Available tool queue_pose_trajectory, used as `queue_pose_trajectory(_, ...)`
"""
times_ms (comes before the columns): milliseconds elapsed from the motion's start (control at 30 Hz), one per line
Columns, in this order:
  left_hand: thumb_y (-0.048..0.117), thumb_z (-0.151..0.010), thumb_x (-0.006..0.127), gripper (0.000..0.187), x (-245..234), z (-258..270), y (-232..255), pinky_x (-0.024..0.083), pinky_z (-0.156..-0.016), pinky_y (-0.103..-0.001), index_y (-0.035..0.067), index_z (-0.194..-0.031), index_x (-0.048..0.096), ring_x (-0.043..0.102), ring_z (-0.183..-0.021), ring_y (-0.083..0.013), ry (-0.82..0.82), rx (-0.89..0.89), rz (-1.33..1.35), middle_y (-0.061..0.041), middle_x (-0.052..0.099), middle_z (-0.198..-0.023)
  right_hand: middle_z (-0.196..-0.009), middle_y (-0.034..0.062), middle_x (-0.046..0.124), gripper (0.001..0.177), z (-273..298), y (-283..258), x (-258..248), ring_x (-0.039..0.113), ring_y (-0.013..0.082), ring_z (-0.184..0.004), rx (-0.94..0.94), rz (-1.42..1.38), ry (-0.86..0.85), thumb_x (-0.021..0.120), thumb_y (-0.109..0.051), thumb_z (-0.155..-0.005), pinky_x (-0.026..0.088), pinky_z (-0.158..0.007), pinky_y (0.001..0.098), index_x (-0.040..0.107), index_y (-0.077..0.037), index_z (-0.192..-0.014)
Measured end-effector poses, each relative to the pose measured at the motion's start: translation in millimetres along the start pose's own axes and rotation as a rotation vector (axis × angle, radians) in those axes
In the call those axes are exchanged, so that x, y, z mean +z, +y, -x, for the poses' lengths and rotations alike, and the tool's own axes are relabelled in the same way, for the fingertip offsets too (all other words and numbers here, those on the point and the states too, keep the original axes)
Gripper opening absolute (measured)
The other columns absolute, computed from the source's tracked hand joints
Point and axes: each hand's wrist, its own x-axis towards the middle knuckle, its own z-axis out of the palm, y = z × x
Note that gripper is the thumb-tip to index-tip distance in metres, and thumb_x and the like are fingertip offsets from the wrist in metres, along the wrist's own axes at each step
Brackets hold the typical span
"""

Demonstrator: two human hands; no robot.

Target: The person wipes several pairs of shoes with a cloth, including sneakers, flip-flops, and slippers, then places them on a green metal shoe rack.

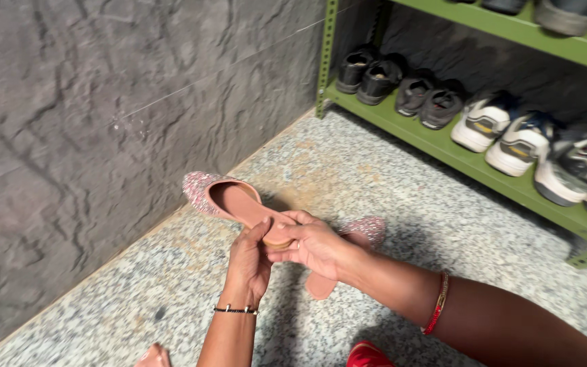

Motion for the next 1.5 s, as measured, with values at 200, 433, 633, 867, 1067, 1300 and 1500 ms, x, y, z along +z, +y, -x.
queue_pose_trajectory(200, 0.012, -0.092, 0.064, 0.023, -49.4, 11.9, 10.2, 0.059, -0.080, -0.035, 0.007, -0.114, 0.065, 0.070, -0.093, -0.0168, 0.032, -0.013, -0.009, -0.006, 0.073, -0.105, -0.128, 0.0084, 0.065, 0.053, -20.6, 19.7, 24.1, 0.066, 0.0182, -0.109, -0.026, 0.478, -0.023, 0.067, -0.022, -0.088, 0.057, -0.085, 0.0350, 0.052, -0.010, -0.138)
queue_pose_trajectory(433, 0.012, -0.093, 0.068, 0.012, -98.8, -0.8, -2.2, 0.058, -0.071, -0.029, 0.009, -0.104, 0.065, 0.068, -0.086, -0.0133, 0.136, -0.006, -0.053, -0.003, 0.072, -0.096, -0.125, 0.0135, 0.068, 0.062, -26.1, 35.8, 42.0, 0.068, 0.0199, -0.110, -0.230, 0.590, -0.135, 0.074, -0.016, -0.083, 0.054, -0.089, 0.0374, 0.051, -0.005, -0.139)
queue_pose_trajectory(633, 0.008, -0.091, 0.074, 0.012, -107.5, -0.9, -29.6, 0.048, -0.057, -0.028, 0.002, -0.100, 0.068, 0.062, -0.066, -0.0132, 0.122, 0.060, -0.078, -0.005, 0.069, -0.085, -0.137, 0.0239, 0.050, 0.090, -20.5, 51.3, 42.3, 0.054, 0.0396, -0.120, -0.774, 1.384, -0.066, 0.084, -0.016, -0.069, 0.046, -0.096, 0.0460, 0.042, -0.001, -0.146)
queue_pose_trajectory(867, 0.025, -0.092, 0.070, 0.086, -62.5, 24.4, -35.4, 0.056, -0.085, -0.031, 0.001, -0.159, 0.023, 0.069, -0.097, -0.0173, 0.342, 0.295, -0.113, -0.012, 0.070, -0.116, -0.141, 0.0202, 0.054, 0.077, -54.8, 78.3, 17.5, 0.056, 0.0333, -0.129, -0.835, 1.218, -0.271, 0.067, -0.011, -0.082, 0.045, -0.105, 0.0419, 0.040, -0.003, -0.154)
queue_pose_trajectory(1067, 0.035, -0.107, 0.065, 0.099, -35.3, 68.7, -29.0, 0.009, -0.127, -0.056, -0.011, -0.163, -0.002, 0.007, -0.158, -0.0557, 0.478, 0.635, -1.040, -0.045, 0.012, -0.168, -0.144, 0.0071, 0.056, 0.059, -69.3, 78.9, 41.1, 0.057, 0.0174, -0.123, 0.025, 0.296, -0.249, 0.049, -0.020, -0.098, 0.044, -0.102, 0.0382, 0.039, -0.012, -0.156)
queue_pose_trajectory(1300, 0.026, -0.099, 0.054, 0.091, -81.0, 18.5, -12.3, 0.007, -0.129, -0.056, -0.008, -0.165, 0.002, 0.005, -0.161, -0.0467, 0.626, 0.730, -0.957, -0.036, 0.009, -0.170, -0.132, 0.0095, 0.062, 0.058, -44.1, 76.8, 55.2, 0.061, 0.0199, -0.114, 0.249, 0.108, -0.375, 0.044, -0.035, -0.099, 0.048, -0.098, 0.0415, 0.043, -0.003, -0.148)
queue_pose_trajectory(1500, 0.045, -0.102, 0.050, 0.092, -153.6, 3.3, 67.9, -0.008, -0.117, -0.061, -0.004, -0.160, -0.003, -0.015, -0.155, -0.0434, 1.023, 0.505, -1.131, -0.031, -0.005, -0.167, -0.113, 0.0237, 0.066, 0.060, -33.8, 62.1, 41.9, 0.064, 0.0251, -0.090, 0.268, -0.022, -0.512, 0.041, -0.035, -0.098, 0.050, -0.078, 0.0392, 0.047, 0.006, -0.141)
